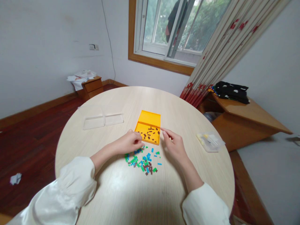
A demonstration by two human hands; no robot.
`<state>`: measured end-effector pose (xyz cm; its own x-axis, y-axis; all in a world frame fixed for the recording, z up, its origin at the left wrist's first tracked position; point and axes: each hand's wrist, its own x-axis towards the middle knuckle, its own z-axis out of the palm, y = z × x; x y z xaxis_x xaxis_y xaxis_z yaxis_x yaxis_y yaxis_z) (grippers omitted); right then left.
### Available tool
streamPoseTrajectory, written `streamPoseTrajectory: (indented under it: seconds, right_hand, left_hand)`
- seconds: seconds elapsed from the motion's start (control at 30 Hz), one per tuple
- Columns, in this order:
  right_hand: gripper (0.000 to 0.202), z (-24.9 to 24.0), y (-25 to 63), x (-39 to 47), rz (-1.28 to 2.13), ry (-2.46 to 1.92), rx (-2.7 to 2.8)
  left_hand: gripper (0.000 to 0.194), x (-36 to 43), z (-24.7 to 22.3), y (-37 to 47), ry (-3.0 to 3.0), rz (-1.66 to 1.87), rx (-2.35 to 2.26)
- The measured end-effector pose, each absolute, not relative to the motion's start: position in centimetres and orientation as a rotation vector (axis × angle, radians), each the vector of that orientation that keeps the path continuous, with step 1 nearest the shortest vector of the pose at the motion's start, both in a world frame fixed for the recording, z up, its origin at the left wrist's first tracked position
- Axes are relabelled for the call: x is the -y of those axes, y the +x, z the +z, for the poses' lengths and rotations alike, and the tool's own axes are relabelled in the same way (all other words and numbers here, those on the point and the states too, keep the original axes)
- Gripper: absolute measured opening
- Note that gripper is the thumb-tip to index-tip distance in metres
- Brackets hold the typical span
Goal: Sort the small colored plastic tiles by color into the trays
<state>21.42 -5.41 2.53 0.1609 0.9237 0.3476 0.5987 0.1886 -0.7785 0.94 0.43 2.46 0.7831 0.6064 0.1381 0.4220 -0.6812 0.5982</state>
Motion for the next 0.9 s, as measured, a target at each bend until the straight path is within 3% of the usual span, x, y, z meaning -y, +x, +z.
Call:
streamPoseTrajectory:
  seconds: [0.27, 0.53, 0.9]
  right_hand:
    - [0.062, 2.2, 21.6, 5.3, 0.463, -1.624, 1.545]
    - [0.06, 2.4, 21.4, 5.5, 0.468, -1.594, 1.64]
    - [0.057, 2.5, 21.4, 5.6, 0.426, -1.607, 1.683]
  left_hand:
    - [0.026, -0.4, 2.9, 0.8, 2.396, 0.38, -0.728]
    - [0.004, 0.6, 3.3, 0.7, 2.319, 0.179, -0.313]
    - [0.01, 0.7, 3.0, 0.3, 2.394, -0.021, -0.307]
